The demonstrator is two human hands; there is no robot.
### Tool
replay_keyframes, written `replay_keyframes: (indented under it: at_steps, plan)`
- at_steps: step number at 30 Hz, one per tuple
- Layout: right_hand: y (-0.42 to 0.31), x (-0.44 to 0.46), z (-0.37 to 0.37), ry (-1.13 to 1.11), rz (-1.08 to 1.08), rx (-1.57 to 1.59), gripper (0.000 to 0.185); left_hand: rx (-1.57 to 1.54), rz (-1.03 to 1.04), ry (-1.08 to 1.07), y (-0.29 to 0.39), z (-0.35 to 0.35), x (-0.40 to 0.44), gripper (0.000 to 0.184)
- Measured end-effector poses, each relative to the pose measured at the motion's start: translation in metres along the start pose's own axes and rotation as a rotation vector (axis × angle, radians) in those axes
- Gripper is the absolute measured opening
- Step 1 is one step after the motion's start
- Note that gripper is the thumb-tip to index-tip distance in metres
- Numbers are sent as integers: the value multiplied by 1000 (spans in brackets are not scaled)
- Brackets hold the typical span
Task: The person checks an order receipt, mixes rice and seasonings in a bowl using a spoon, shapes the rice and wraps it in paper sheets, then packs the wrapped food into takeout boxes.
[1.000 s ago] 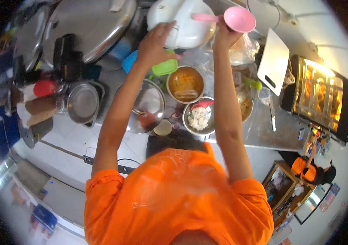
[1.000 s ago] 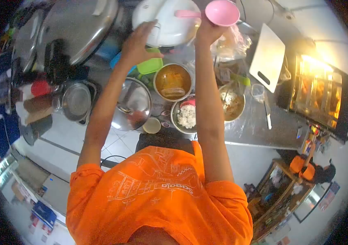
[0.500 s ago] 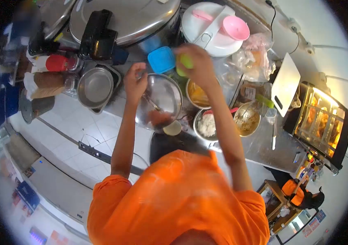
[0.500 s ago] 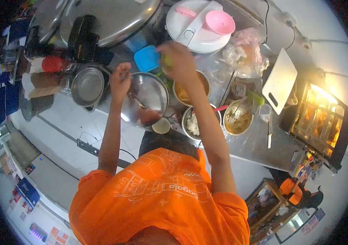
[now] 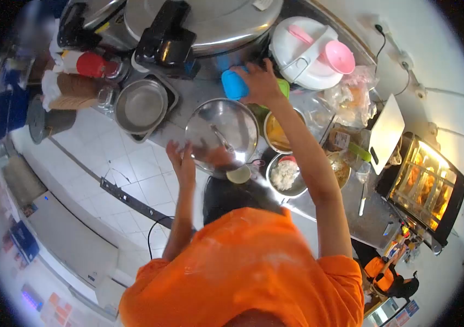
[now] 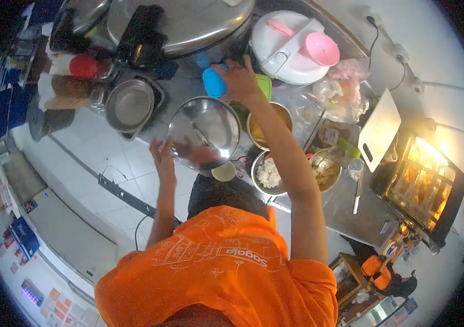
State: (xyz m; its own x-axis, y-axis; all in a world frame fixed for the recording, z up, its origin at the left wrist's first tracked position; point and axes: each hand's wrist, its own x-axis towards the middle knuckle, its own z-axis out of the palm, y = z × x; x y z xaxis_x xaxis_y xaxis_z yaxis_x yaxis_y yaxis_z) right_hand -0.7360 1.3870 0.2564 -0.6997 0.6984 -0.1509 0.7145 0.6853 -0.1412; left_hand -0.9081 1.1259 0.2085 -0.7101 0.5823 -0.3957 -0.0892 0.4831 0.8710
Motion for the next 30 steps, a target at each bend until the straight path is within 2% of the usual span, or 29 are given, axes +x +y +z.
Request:
replay_keyframes:
  at_steps: [1,3,4,6,8,11,13,15,17,18,21,22,24,25,27,28,30]
  plan:
    - [0,-5,6,-9,-7,12,90,-169,-239,40,-4,-7,-21,72]
    - [0,-13,13,242,-45,-43,82,-426,-467,-40,-26,-20,-46,60]
    - [-9,-25,0,302,-43,19,70,-429,-471,-30,-24,-18,-51,60]
    - [-31,-56,-4,398,91,537,54,-500,-475,-168,-20,-14,-61,53]
    - [-58,-107,4,286,303,555,39,-534,-483,-175,-25,-17,-56,50]
    - [-73,-149,35,202,312,685,34,-517,-548,-167,-17,-15,-47,48]
    - [-84,-158,47,64,581,1115,37,-498,-494,-203,-14,-16,-46,48]
    - [-87,-163,62,127,589,1123,38,-459,-490,-201,-17,-19,-43,53]
    - [-92,-159,72,91,564,1120,40,-363,-423,-122,-9,-23,-31,60]
    - [-101,-154,62,112,490,1303,46,-339,-397,-107,-3,-28,-23,67]
    - [-125,-137,96,134,417,1330,48,-250,-305,-15,6,-41,9,72]
    - [-127,-131,85,136,415,1331,48,-250,-302,-14,7,-48,19,72]
    - [-126,-115,56,2,353,1022,47,-258,-214,-35,10,-60,35,70]
    - [-122,-105,45,5,345,1021,47,-261,-209,-30,11,-61,37,70]
    - [-104,-85,23,448,183,546,48,-238,-29,332,11,-59,36,47]
    - [-93,-70,11,419,196,480,53,-129,257,467,24,-49,19,37]
    - [-75,-37,7,392,213,412,59,-161,540,281,28,-32,-8,27]
